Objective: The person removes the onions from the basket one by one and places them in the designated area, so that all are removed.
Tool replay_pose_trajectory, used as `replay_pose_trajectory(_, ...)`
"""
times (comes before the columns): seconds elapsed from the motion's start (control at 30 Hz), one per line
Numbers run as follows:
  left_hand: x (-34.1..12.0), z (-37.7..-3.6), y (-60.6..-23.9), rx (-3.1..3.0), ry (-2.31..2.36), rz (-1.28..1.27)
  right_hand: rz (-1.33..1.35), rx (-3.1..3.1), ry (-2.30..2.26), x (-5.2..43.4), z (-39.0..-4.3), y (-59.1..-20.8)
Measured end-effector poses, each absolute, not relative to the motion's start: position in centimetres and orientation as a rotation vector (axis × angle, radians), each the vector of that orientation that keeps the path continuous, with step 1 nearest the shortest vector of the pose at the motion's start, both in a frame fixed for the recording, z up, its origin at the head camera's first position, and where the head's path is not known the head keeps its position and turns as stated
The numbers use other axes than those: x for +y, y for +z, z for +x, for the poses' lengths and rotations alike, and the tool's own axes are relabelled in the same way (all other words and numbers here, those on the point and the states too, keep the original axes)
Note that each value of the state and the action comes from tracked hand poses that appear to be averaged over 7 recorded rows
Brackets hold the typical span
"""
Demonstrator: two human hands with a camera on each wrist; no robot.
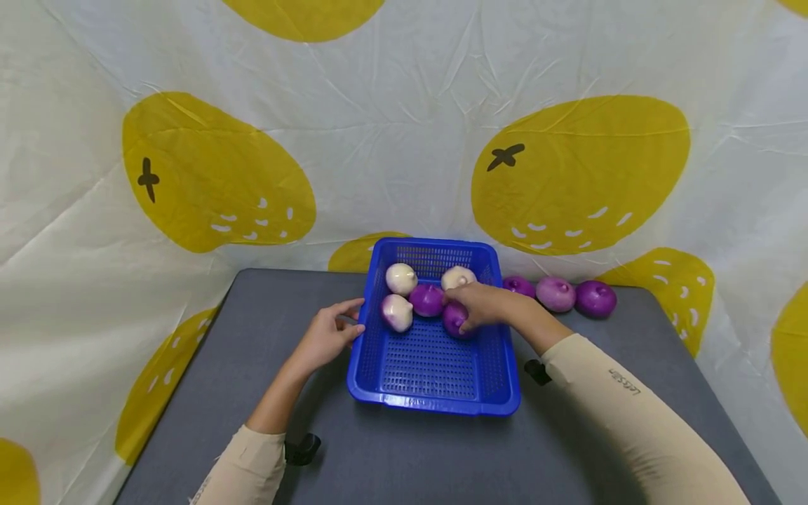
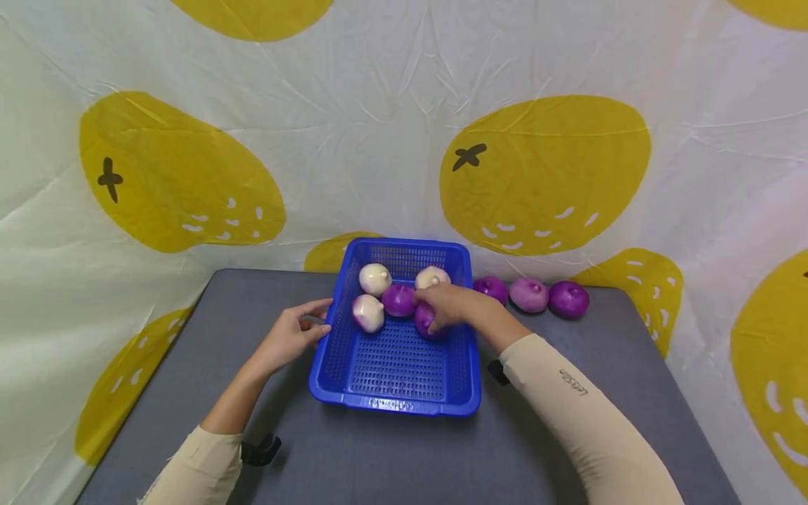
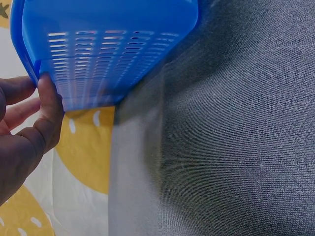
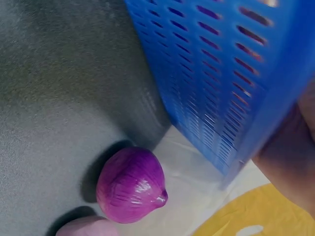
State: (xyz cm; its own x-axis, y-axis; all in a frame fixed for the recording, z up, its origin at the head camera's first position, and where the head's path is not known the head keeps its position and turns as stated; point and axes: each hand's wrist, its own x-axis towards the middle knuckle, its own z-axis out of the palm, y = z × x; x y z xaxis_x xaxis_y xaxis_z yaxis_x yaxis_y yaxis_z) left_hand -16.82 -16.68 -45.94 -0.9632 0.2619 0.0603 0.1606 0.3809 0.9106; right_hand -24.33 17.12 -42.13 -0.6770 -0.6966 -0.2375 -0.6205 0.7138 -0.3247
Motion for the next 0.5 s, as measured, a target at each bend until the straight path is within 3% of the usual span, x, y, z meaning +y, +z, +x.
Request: replay_pose_trajectory(0.5, -16.7, -16.9, -46.0, 2.515, 1.664, 0.393, -1.057, 2.616, -0.624, 19.2, -22.7, -39.3)
